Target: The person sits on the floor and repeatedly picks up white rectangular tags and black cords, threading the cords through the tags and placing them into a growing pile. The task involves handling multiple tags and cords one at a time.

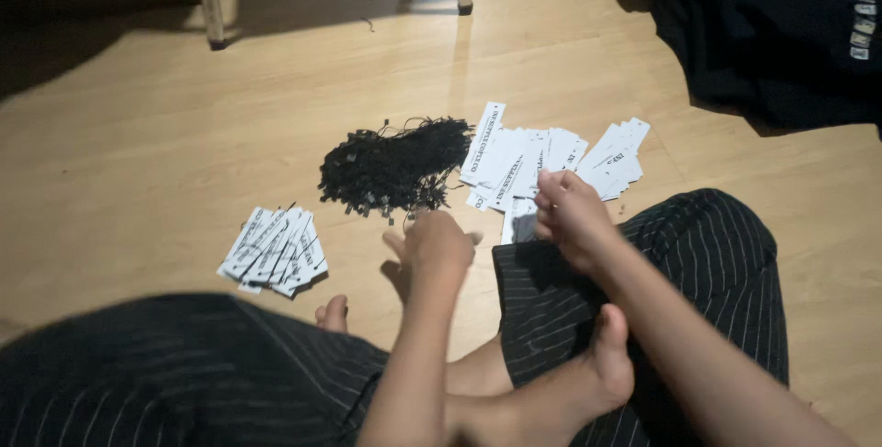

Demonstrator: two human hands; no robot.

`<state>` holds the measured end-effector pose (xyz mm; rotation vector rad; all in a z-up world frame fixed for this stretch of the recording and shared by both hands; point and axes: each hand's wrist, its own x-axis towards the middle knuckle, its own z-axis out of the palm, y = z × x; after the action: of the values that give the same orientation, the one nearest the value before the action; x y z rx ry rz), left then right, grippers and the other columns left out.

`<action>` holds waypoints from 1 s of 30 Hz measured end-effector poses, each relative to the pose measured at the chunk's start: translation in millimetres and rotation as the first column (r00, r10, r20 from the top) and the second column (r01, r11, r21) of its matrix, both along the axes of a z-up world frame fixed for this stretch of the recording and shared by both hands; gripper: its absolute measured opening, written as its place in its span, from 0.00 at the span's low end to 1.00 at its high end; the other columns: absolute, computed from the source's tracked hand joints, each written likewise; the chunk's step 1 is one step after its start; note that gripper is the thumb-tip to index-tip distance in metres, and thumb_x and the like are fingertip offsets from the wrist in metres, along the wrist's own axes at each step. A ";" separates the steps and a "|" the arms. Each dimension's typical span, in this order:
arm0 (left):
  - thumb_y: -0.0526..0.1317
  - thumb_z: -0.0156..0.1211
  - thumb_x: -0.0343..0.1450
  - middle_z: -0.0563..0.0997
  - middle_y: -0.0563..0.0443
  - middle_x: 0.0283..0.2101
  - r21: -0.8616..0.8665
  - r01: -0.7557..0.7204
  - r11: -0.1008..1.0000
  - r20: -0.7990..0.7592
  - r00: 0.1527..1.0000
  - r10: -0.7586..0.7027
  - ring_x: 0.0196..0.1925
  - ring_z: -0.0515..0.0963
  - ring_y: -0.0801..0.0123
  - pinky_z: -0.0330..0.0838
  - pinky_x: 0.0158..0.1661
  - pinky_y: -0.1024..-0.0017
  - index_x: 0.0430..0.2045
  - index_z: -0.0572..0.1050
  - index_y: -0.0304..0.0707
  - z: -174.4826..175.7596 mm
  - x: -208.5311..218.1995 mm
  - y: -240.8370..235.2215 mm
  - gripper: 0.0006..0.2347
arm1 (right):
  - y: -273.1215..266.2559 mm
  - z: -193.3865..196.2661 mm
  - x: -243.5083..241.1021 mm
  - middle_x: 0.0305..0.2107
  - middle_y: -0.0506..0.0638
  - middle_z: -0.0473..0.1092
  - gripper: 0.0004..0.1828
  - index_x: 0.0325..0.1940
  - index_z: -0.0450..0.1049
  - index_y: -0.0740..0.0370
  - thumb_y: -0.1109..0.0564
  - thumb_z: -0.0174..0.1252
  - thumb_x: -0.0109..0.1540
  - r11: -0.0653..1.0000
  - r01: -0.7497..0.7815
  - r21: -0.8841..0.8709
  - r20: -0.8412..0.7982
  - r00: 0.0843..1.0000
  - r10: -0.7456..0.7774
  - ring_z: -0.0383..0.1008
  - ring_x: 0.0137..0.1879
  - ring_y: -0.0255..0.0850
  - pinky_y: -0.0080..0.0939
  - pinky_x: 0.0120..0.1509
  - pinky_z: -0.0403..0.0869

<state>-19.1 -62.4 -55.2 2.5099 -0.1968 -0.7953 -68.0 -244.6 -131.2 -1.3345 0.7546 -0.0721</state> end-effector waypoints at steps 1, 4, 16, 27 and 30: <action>0.44 0.59 0.76 0.80 0.44 0.47 -0.002 0.007 1.000 -0.002 1.000 -0.007 0.57 0.80 0.49 0.62 0.64 0.47 0.49 0.80 0.37 -10.7 6.0 -10.3 0.13 | 2.3 4.2 -1.1 0.22 0.38 0.58 0.12 0.46 0.66 0.56 0.47 0.48 0.75 1.000 0.007 -0.002 -0.002 1.000 -0.007 0.61 0.24 0.33 0.33 0.26 0.68; 0.38 0.64 0.74 0.68 0.39 0.71 0.072 0.102 0.992 0.199 0.973 -0.115 0.69 0.69 0.41 0.72 0.60 0.46 0.64 0.73 0.39 -46.9 16.1 -32.9 0.22 | 2.0 2.6 2.5 0.19 0.45 0.62 0.14 0.47 0.72 0.65 0.50 0.55 0.73 0.925 -0.040 -0.377 -0.081 0.997 0.010 0.60 0.22 0.33 0.34 0.22 0.65; 0.35 0.54 0.74 0.82 0.50 0.57 0.133 0.483 0.866 0.745 0.527 -0.409 0.64 0.77 0.55 0.70 0.58 0.60 0.63 0.72 0.45 -166.4 -5.3 -20.9 0.20 | -20.4 -35.9 11.1 0.27 0.51 0.79 0.11 0.45 0.86 0.50 0.45 0.68 0.65 0.788 -0.083 -0.610 -0.128 0.992 0.005 0.74 0.26 0.39 0.39 0.35 0.73; 0.32 0.59 0.73 0.81 0.41 0.50 -0.197 0.292 0.936 0.628 0.771 -0.109 0.50 0.76 0.46 0.76 0.45 0.53 0.62 0.72 0.35 -112.5 13.4 -7.5 0.19 | 16.8 3.7 23.2 0.29 0.48 0.82 0.14 0.54 0.84 0.54 0.56 0.57 0.66 0.819 -0.227 -0.528 -0.173 0.972 0.158 0.70 0.23 0.33 0.34 0.39 0.74; 0.38 0.41 0.75 0.80 0.56 0.56 -0.289 -0.120 0.950 0.026 0.991 0.133 0.33 0.84 0.59 0.78 0.30 0.60 0.47 0.81 0.44 -23.6 6.8 8.3 0.16 | 24.5 19.8 22.6 0.31 0.49 0.83 0.12 0.54 0.79 0.58 0.57 0.60 0.66 0.840 -0.171 -0.515 -0.108 0.985 0.135 0.72 0.22 0.36 0.36 0.36 0.74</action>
<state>-12.4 -54.2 -78.8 2.2416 -0.1524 -0.6109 -45.4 -220.1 -111.4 -1.9260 0.7073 -0.1105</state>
